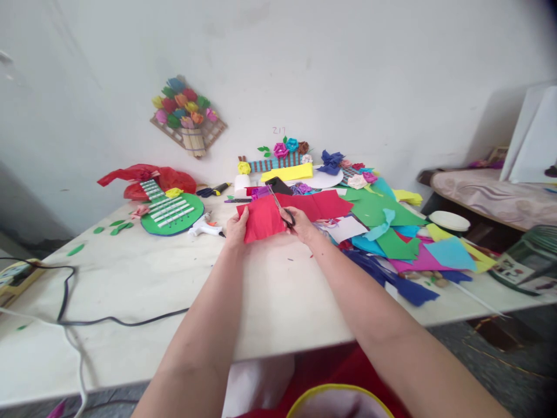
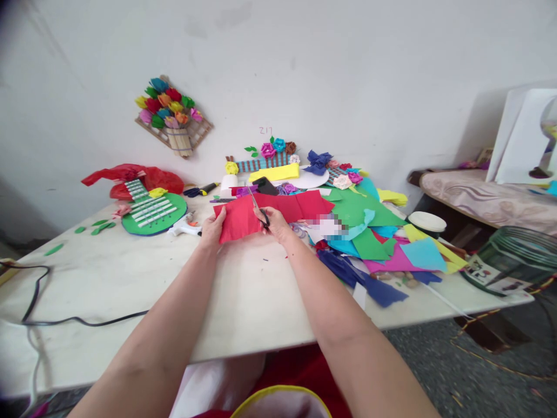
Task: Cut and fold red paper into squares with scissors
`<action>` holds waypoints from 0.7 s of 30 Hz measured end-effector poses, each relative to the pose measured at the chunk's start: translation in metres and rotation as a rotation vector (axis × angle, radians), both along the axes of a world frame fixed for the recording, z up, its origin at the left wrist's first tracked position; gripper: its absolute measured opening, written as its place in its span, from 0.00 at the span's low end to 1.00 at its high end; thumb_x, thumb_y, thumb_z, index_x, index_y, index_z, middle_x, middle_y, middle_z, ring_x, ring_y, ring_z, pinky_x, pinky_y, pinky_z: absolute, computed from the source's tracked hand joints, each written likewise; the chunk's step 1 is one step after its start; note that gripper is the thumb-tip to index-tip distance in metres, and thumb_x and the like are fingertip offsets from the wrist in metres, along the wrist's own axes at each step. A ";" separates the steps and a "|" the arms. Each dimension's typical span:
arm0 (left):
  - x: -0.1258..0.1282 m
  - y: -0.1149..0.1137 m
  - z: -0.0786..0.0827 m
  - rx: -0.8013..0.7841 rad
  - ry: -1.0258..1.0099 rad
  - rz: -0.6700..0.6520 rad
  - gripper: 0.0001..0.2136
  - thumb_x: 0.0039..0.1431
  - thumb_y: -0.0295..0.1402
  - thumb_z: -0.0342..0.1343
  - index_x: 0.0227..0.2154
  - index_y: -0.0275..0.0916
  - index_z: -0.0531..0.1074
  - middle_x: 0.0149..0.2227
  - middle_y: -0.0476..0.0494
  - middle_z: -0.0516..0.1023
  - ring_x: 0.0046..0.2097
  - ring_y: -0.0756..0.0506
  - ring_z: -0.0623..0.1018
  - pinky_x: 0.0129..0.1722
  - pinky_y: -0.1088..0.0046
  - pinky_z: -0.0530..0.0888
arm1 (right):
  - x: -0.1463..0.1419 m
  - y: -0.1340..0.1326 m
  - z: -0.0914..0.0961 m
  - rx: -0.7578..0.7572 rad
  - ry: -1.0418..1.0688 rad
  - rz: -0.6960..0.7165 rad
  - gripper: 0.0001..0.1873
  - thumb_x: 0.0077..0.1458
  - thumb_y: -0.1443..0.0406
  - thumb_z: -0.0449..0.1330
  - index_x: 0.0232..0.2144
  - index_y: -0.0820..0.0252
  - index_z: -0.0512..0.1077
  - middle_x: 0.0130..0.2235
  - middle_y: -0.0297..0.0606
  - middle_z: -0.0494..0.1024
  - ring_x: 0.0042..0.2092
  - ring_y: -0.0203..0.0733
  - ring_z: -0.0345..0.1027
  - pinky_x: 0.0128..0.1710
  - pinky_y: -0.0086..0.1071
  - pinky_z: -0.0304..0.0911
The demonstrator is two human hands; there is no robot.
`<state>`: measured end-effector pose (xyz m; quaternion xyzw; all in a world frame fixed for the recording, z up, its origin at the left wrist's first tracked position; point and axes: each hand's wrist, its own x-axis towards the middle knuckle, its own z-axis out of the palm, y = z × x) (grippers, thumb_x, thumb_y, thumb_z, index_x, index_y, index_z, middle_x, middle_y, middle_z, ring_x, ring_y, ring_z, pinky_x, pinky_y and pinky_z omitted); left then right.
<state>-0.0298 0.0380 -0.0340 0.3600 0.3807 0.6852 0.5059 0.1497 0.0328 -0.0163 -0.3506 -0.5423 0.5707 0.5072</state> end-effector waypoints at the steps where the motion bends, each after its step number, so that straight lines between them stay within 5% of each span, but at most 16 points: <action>1: 0.000 0.000 0.000 0.001 -0.001 -0.001 0.21 0.40 0.45 0.63 0.32 0.33 0.73 0.25 0.43 0.76 0.29 0.45 0.77 0.30 0.70 0.73 | -0.001 0.000 0.000 -0.001 0.002 -0.008 0.19 0.42 0.52 0.62 0.27 0.60 0.64 0.15 0.24 0.64 0.14 0.25 0.53 0.12 0.20 0.48; 9: 0.000 -0.002 0.000 0.014 -0.029 0.011 0.20 0.40 0.44 0.63 0.32 0.33 0.73 0.26 0.43 0.77 0.29 0.45 0.77 0.31 0.70 0.74 | -0.002 0.002 -0.002 -0.016 0.004 -0.024 0.16 0.45 0.55 0.62 0.29 0.61 0.65 0.16 0.25 0.64 0.14 0.25 0.53 0.12 0.19 0.49; 21: -0.004 0.001 -0.003 0.030 -0.028 0.029 0.20 0.41 0.45 0.63 0.32 0.33 0.73 0.30 0.42 0.78 0.29 0.47 0.77 0.29 0.72 0.74 | 0.003 0.000 -0.007 -0.053 0.044 0.169 0.22 0.47 0.48 0.57 0.31 0.61 0.66 0.18 0.28 0.67 0.16 0.29 0.57 0.15 0.24 0.55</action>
